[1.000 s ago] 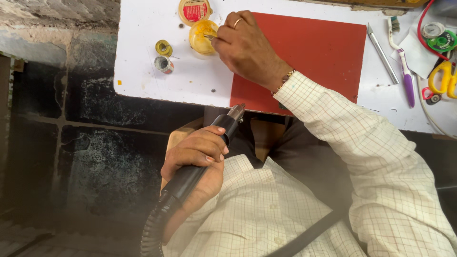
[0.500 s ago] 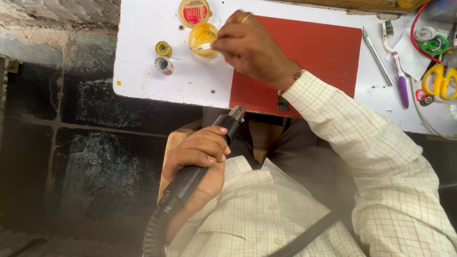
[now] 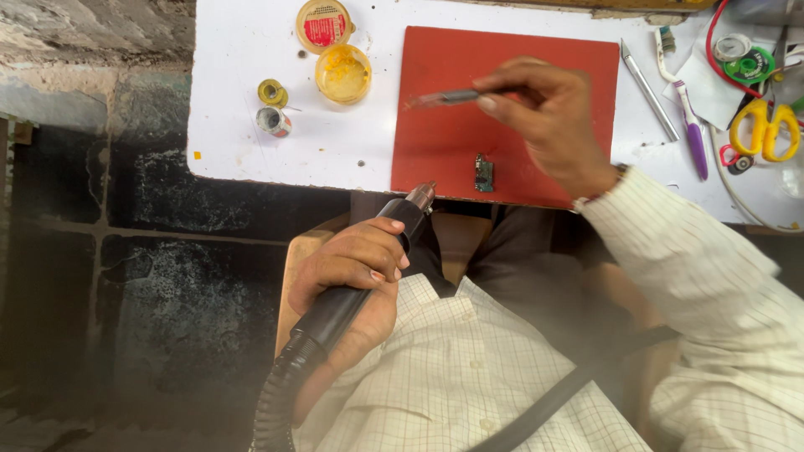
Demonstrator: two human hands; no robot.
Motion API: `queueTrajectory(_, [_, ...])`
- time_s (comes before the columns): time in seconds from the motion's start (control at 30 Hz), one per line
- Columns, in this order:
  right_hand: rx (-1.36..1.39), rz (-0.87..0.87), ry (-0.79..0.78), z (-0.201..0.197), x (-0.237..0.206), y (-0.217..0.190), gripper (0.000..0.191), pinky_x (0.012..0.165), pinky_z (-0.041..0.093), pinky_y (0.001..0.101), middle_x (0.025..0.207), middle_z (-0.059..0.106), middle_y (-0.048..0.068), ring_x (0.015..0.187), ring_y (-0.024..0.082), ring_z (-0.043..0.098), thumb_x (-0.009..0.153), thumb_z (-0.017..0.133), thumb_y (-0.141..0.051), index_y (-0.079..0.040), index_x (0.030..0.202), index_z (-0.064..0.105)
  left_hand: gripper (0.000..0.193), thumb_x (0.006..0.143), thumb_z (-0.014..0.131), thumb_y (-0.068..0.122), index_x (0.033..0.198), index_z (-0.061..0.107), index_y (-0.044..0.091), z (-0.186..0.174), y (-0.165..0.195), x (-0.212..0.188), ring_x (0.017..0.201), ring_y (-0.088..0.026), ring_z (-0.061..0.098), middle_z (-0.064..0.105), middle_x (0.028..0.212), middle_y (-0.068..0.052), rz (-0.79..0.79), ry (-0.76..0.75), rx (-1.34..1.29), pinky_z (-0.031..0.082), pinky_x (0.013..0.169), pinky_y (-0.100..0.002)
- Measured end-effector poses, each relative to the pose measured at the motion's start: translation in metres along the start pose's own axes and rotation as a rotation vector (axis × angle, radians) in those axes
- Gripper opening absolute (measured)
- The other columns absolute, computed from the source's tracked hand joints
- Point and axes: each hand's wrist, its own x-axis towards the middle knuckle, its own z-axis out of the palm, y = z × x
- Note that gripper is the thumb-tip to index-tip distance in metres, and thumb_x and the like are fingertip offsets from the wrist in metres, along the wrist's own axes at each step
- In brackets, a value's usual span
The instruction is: The person holds a hot air gun in one hand and tweezers in the other, directing heated air at a small green circuit board on a red mat while manipulating components on the board with the tweezers. They reposition the board and tools repeatedly, then set the board down and handle it by hand at the end.
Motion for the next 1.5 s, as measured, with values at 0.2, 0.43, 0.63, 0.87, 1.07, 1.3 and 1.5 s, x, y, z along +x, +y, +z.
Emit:
queueTrajectory(0.2, [-0.102, 0.032, -0.016, -0.053, -0.059, -0.003, 0.015, 0.082, 0.05, 0.0221, 0.108, 0.072, 0.007, 0.093, 0.01, 0.065, 0.094, 0.076, 0.004, 0.0, 0.108, 0.074, 0.018, 0.097, 0.067, -0.002, 0.095, 0.052, 0.007, 0.008, -0.011, -0.002, 0.069, -0.021, 0.066, 0.061, 0.077, -0.01, -0.024, 0.049, -0.101, 0.06, 0.091, -0.043])
queueTrajectory(0.43, [-0.195, 0.1, 0.036, -0.062, -0.089, 0.015, 0.012, 0.076, 0.051, 0.0229, 0.096, 0.072, 0.007, 0.087, 0.01, 0.063, 0.092, 0.076, 0.002, 0.0, 0.104, 0.075, 0.02, 0.097, 0.069, -0.001, 0.095, 0.051, 0.007, 0.015, -0.021, -0.007, 0.069, -0.021, 0.065, 0.062, 0.077, -0.011, -0.056, -0.004, -0.131, 0.06, 0.092, -0.044])
queueTrajectory(0.63, [-0.375, 0.087, 0.079, -0.057, -0.092, 0.019, 0.01, 0.064, 0.04, 0.0213, 0.087, 0.071, 0.004, 0.074, 0.007, 0.056, 0.092, 0.079, -0.003, -0.001, 0.102, 0.077, 0.023, 0.097, 0.069, -0.004, 0.095, 0.049, 0.007, 0.019, -0.015, 0.0, 0.07, -0.023, 0.065, 0.061, 0.076, -0.011, -0.044, -0.031, -0.063, 0.06, 0.09, -0.043])
queueTrajectory(0.87, [-0.338, 0.12, 0.085, -0.056, -0.093, 0.019, 0.009, 0.064, 0.042, 0.0205, 0.086, 0.071, 0.003, 0.073, 0.006, 0.057, 0.094, 0.078, -0.005, -0.001, 0.102, 0.076, 0.059, 0.094, 0.058, 0.064, 0.086, 0.054, 0.006, 0.034, -0.034, -0.003, 0.061, -0.025, 0.063, 0.06, 0.066, -0.014, 0.017, 0.122, -0.248, 0.059, 0.082, -0.048])
queueTrajectory(1.07, [-0.365, 0.108, 0.08, -0.056, -0.092, 0.02, 0.008, 0.064, 0.043, 0.0204, 0.085, 0.07, 0.004, 0.072, 0.006, 0.058, 0.094, 0.078, -0.005, -0.002, 0.102, 0.077, 0.099, 0.067, 0.042, 0.097, 0.082, 0.056, 0.0, 0.043, -0.061, 0.005, 0.057, -0.029, 0.063, 0.06, 0.063, -0.016, 0.123, 0.163, -0.378, 0.06, 0.073, -0.05])
queueTrajectory(1.3, [-0.316, 0.097, 0.077, -0.056, -0.092, 0.022, 0.008, 0.066, 0.044, 0.0211, 0.086, 0.071, 0.003, 0.074, 0.006, 0.059, 0.094, 0.078, -0.004, -0.003, 0.102, 0.076, 0.113, 0.054, 0.034, 0.104, 0.084, 0.058, -0.002, 0.042, -0.084, 0.002, 0.054, -0.029, 0.063, 0.058, 0.063, -0.016, 0.214, 0.146, -0.441, 0.06, 0.072, -0.049])
queueTrajectory(1.5, [-0.377, 0.039, 0.038, -0.056, -0.09, 0.023, 0.01, 0.068, 0.045, 0.0225, 0.086, 0.072, 0.005, 0.077, 0.008, 0.06, 0.092, 0.08, -0.004, -0.003, 0.101, 0.077, 0.113, 0.055, 0.035, 0.104, 0.085, 0.058, -0.003, 0.041, -0.084, 0.002, 0.054, -0.029, 0.063, 0.058, 0.064, -0.016, 0.198, 0.148, -0.443, 0.06, 0.071, -0.05])
